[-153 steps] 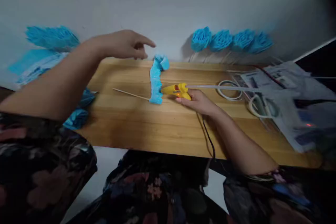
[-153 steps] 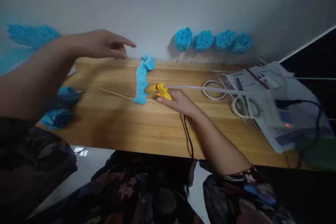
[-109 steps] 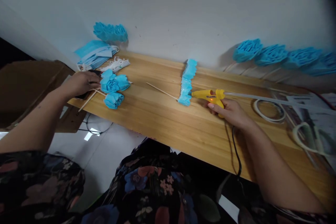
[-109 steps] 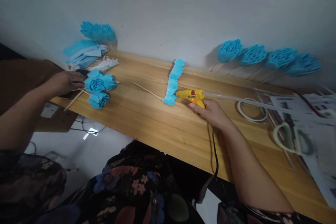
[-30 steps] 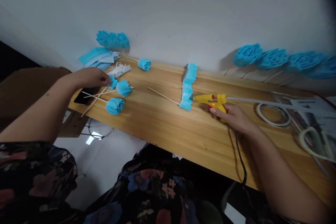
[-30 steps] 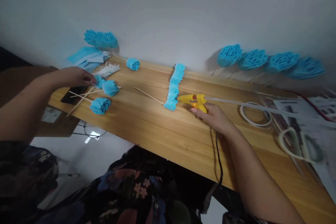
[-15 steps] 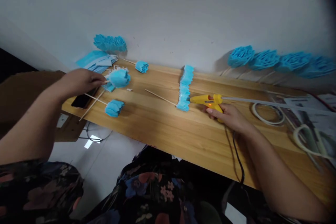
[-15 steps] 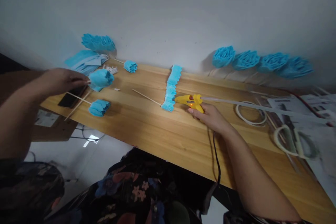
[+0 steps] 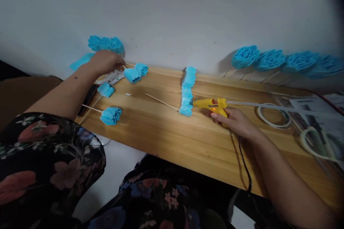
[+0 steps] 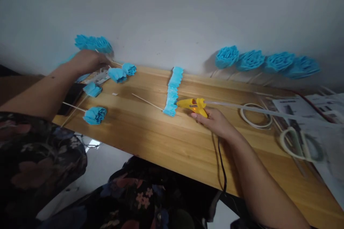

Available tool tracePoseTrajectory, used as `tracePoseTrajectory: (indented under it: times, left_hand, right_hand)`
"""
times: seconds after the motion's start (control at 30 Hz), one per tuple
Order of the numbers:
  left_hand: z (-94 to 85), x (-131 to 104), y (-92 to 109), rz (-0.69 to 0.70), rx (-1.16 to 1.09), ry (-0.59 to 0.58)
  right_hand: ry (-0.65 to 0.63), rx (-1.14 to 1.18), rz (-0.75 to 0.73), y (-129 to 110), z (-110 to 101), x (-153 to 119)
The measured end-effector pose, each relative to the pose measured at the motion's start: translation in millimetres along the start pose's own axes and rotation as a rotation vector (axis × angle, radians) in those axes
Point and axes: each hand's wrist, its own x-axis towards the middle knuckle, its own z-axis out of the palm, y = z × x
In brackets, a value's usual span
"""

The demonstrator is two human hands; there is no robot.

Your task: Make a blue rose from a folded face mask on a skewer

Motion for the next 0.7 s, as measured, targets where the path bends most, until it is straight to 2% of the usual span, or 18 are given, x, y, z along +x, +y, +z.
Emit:
tracePoseTrajectory:
  times: [0.1,0.27,0.5,0.6,0.7]
  left_hand:
    - [13.9,8,-5,-0.048,0.097,-0.11]
    - [27.5,21,-1,-0.087,0.119,-0.156]
    - [50.5,30,-3,-0.156,0.072,-0.132]
    - [52.1,27,-3,-0.181,0.032,-0.116]
    - [43.4,18,-2,-0.202,0.022,-0.11]
  right_hand:
    - [-0.002,-0.013,-0.004,2,0,0]
    - [0.007,-0.046,-0.005,14,-1,3]
    - [0.018,-0.055,-0.049,16,-2,2]
    - [0.018,-0.049,-0.026,11,-2,1]
    - [0.013,-0.046,-0.002,9,-2,0]
